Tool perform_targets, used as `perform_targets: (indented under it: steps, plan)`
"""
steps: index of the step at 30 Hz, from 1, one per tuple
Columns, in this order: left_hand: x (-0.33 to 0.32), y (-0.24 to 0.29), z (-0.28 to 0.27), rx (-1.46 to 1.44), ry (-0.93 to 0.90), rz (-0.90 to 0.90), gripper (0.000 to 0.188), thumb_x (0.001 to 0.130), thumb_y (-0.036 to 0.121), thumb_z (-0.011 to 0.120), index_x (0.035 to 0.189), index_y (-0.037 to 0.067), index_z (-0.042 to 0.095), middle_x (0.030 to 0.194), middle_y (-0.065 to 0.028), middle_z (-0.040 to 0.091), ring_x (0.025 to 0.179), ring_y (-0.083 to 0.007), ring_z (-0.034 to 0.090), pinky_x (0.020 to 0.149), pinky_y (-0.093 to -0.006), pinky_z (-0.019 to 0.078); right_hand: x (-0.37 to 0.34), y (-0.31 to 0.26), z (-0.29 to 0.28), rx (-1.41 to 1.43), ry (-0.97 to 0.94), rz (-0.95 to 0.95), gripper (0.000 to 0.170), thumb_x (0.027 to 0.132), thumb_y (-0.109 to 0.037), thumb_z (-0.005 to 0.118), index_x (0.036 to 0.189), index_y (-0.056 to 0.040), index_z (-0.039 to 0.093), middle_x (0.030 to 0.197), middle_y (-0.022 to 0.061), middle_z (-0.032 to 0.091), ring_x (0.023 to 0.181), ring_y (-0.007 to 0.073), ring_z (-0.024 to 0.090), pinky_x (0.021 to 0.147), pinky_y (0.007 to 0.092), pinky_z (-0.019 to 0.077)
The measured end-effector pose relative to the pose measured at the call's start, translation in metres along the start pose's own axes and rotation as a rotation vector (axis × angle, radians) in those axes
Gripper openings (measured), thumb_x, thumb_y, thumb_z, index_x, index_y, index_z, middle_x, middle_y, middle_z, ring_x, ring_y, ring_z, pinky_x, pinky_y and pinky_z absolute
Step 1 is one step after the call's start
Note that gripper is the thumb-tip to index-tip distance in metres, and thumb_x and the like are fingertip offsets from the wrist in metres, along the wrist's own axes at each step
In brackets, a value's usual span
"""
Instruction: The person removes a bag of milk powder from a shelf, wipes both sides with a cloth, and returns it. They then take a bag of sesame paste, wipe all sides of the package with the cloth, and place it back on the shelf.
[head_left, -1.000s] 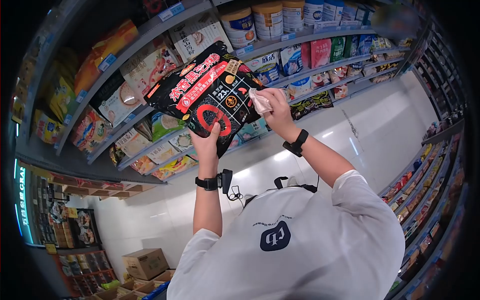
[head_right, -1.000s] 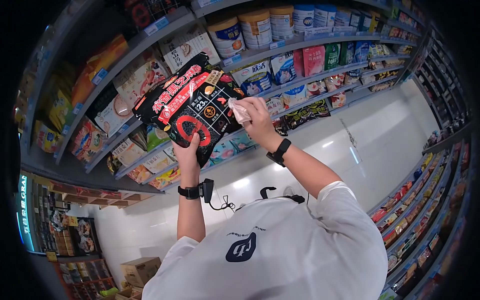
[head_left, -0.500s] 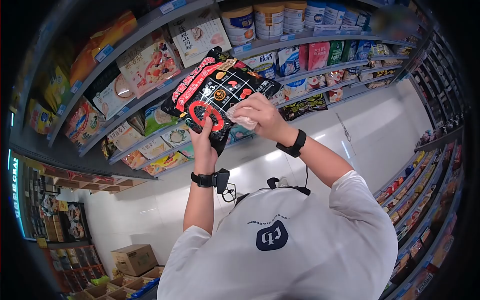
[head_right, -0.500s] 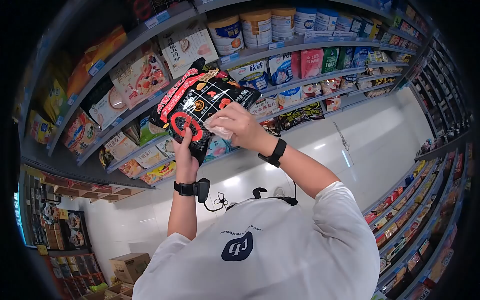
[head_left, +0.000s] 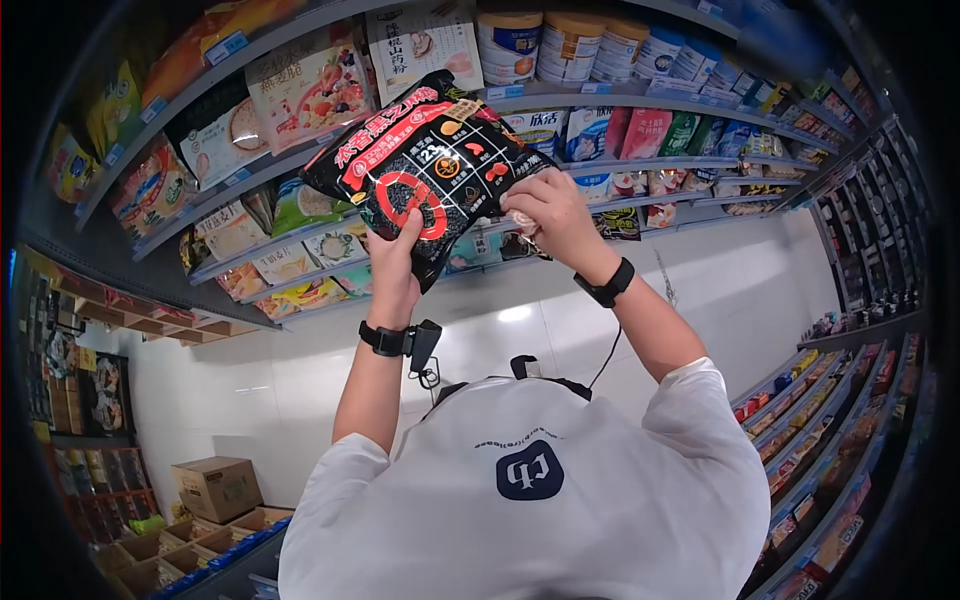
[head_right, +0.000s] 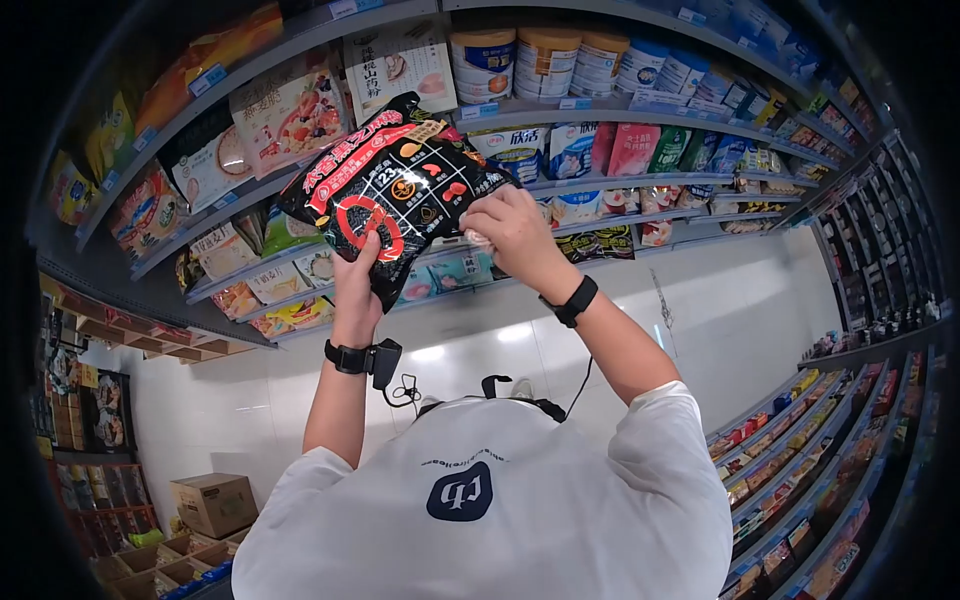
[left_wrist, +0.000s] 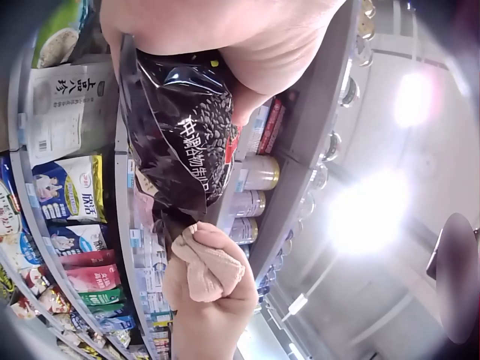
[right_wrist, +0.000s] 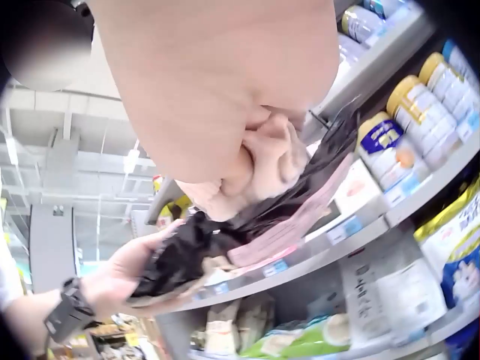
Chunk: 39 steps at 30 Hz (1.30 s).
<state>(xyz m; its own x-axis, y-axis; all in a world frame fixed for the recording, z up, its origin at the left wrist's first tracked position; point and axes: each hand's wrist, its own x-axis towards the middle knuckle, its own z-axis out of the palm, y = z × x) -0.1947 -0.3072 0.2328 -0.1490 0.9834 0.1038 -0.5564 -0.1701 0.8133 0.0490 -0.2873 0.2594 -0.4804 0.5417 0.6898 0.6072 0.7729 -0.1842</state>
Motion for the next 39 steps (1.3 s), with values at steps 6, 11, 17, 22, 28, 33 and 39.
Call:
perform_targets:
  steps: [6,11,17,22,28,33,39]
  plan:
    - [-0.006,0.023,0.011,-0.007,-0.092,-0.045,0.040,0.094,0.005,0.065,0.130,0.000,0.049,0.122,-0.0132,0.064,0.104,-0.0209,0.067,0.087,-0.0348,0.0582,-0.001,0.034,-0.013,0.010,0.016,0.008,0.033,0.065,0.004,0.070,0.094,-0.0129,0.071,0.097,-0.0008,0.066,0.091,0.0256,0.057,0.082,0.0388,0.0461]
    - [0.001,0.017,0.002,-0.016,-0.056,-0.061,0.047,0.093,0.008,0.068,0.134,0.003,0.044,0.127,-0.0122,0.061,0.111,-0.0216,0.063,0.096,-0.0355,0.0528,-0.006,0.013,-0.014,-0.033,0.067,-0.001,0.035,0.067,0.006,0.068,0.097,-0.0110,0.070,0.099,0.0014,0.067,0.092,0.0283,0.058,0.081,0.0395,0.0480]
    - [-0.006,0.022,0.005,-0.047,-0.054,-0.025,0.043,0.095,0.004,0.064,0.133,0.000,0.045,0.125,-0.0140,0.063,0.107,-0.0222,0.066,0.089,-0.0361,0.0583,-0.002,0.054,-0.017,0.007,0.392,0.382,0.027,0.082,0.002,0.066,0.107,-0.0062,0.066,0.097,0.0102,0.066,0.092,0.0287,0.062,0.081,0.0375,0.0508]
    - [-0.004,0.001,0.007,-0.107,-0.012,0.020,0.050,0.095,0.008,0.065,0.138,0.006,0.039,0.129,-0.0112,0.058,0.113,-0.0211,0.062,0.094,-0.0364,0.0547,0.007,0.036,0.005,1.166,0.588,0.893,0.026,0.102,-0.013,0.054,0.125,-0.0029,0.045,0.114,0.0102,0.062,0.101,0.0198,0.065,0.083,0.0328,0.0560]
    - [0.006,-0.003,0.023,-0.239,0.031,0.099,0.052,0.096,0.013,0.066,0.140,0.009,0.038,0.135,-0.0083,0.054,0.121,-0.0204,0.055,0.102,-0.0381,0.0467,0.025,-0.015,0.033,1.411,0.569,0.994,0.029,0.103,-0.013,0.051,0.130,-0.0104,0.041,0.124,0.0075,0.057,0.108,0.0207,0.063,0.088,0.0345,0.0564]
    - [-0.001,-0.009,0.027,-0.200,-0.037,0.158,0.050,0.095,0.003,0.065,0.138,0.006,0.040,0.131,-0.0086,0.056,0.117,-0.0190,0.057,0.099,-0.0360,0.0490,0.048,-0.052,0.047,1.669,0.512,0.900,0.043,0.098,-0.013,0.062,0.134,-0.0117,0.040,0.125,0.0051,0.056,0.111,0.0174,0.061,0.093,0.0338,0.0530]
    - [-0.008,-0.010,0.006,0.170,-0.194,0.152,0.047,0.093,0.003,0.066,0.134,0.005,0.044,0.128,-0.0083,0.057,0.113,-0.0173,0.059,0.098,-0.0350,0.0496,0.058,-0.052,0.045,1.641,0.551,0.683,0.053,0.087,0.004,0.071,0.131,-0.0056,0.043,0.122,0.0089,0.063,0.110,0.0179,0.063,0.093,0.0327,0.0545]
